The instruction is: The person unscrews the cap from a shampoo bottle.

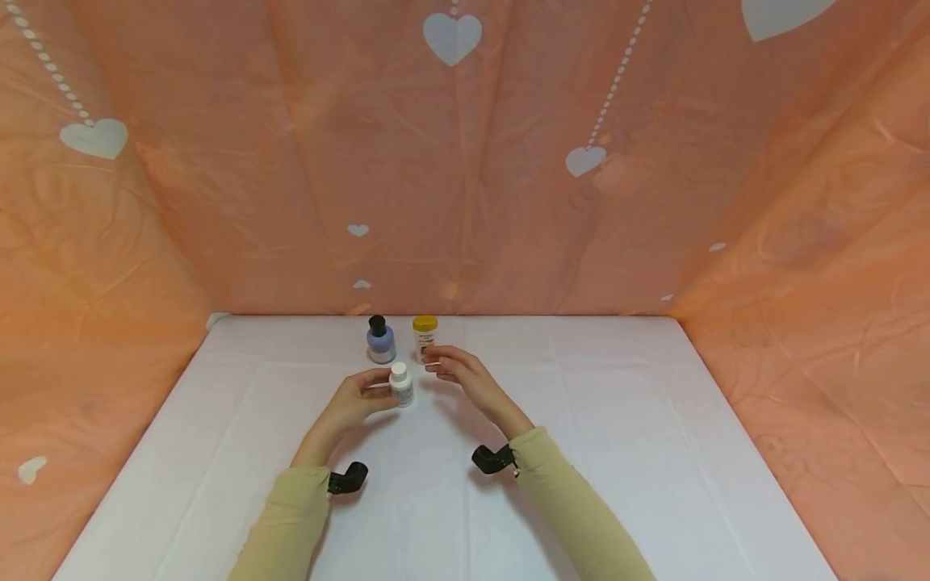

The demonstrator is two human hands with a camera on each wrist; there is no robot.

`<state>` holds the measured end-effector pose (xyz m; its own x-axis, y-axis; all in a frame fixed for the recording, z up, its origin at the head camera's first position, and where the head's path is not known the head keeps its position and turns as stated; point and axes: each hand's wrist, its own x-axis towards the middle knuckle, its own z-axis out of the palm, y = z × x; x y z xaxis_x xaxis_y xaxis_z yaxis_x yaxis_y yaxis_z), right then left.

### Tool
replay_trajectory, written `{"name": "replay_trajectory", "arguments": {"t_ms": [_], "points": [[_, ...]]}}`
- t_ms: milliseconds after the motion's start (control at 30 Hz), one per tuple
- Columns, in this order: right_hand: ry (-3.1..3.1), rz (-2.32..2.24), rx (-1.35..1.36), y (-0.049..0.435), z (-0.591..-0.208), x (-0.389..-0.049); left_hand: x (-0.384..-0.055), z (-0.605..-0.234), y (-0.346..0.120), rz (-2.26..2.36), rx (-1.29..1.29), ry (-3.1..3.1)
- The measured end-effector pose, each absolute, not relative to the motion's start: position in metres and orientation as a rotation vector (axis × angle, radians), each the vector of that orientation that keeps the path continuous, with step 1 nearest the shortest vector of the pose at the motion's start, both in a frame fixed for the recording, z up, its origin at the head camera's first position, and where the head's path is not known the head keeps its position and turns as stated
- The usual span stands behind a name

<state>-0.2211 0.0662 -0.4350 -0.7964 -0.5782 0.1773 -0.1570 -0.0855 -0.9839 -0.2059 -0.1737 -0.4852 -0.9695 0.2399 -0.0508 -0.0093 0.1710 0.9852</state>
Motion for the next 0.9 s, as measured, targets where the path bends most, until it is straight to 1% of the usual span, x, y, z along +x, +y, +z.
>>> {"name": "replay_trajectory", "arguments": {"t_ms": [333,900], "points": [[1.896,-1.91,-0.843,0.049,-0.436,-0.22,-0.207,-0.489,-0.17,1.942,0.11,2.292],[2.085,-1.818,-0.868,0.038,-0.432,-0.217,-0.208,-0.493,-0.163,1.927,0.059,2.346]]}}
